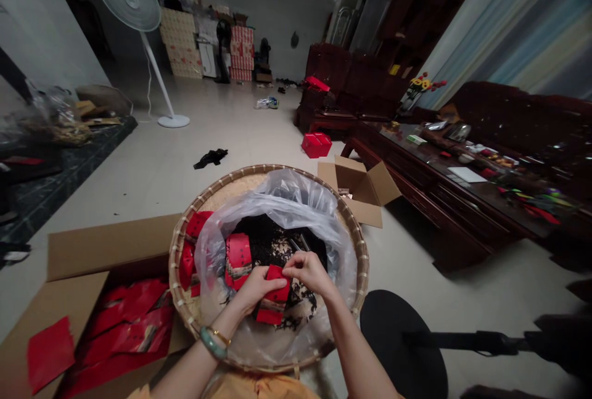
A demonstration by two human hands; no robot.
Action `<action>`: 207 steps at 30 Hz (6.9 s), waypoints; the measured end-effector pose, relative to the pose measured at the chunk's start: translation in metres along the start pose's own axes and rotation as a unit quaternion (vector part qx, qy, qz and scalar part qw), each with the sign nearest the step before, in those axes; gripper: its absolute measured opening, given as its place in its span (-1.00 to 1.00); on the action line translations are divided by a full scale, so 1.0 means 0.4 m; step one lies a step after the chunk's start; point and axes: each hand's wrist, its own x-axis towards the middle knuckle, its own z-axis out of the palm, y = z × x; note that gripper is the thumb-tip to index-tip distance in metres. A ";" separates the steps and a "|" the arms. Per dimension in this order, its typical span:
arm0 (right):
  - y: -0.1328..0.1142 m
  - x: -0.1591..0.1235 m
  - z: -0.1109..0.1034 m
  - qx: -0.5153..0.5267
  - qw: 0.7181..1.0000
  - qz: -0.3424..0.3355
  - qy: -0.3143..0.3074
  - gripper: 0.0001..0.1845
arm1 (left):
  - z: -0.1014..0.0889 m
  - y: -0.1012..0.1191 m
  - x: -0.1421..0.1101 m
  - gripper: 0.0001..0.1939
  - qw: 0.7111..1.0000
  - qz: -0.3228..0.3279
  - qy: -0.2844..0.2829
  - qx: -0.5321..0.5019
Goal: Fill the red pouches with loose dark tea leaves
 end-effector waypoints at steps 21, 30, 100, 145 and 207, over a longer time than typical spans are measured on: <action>0.183 0.044 0.011 -0.393 0.900 0.133 0.134 -0.47 | -0.007 -0.003 0.003 -0.64 0.998 -0.005 0.018 -0.057; 0.122 0.012 -0.093 -0.013 0.992 0.108 0.063 -0.48 | -0.019 -0.005 0.006 -0.63 0.999 -0.010 -0.002 -0.043; 0.006 0.083 -0.058 -0.042 0.998 -0.029 -0.036 -0.73 | -0.055 0.091 0.077 -0.62 0.988 0.046 -0.046 -0.139; 0.046 0.091 -0.034 -0.012 0.999 -0.022 -0.023 -0.70 | -0.052 0.071 0.117 -0.63 0.991 0.114 0.027 -0.065; 0.068 0.062 0.126 0.126 0.986 0.032 0.104 -0.73 | -0.071 0.015 0.090 -0.69 0.989 0.107 0.100 -0.010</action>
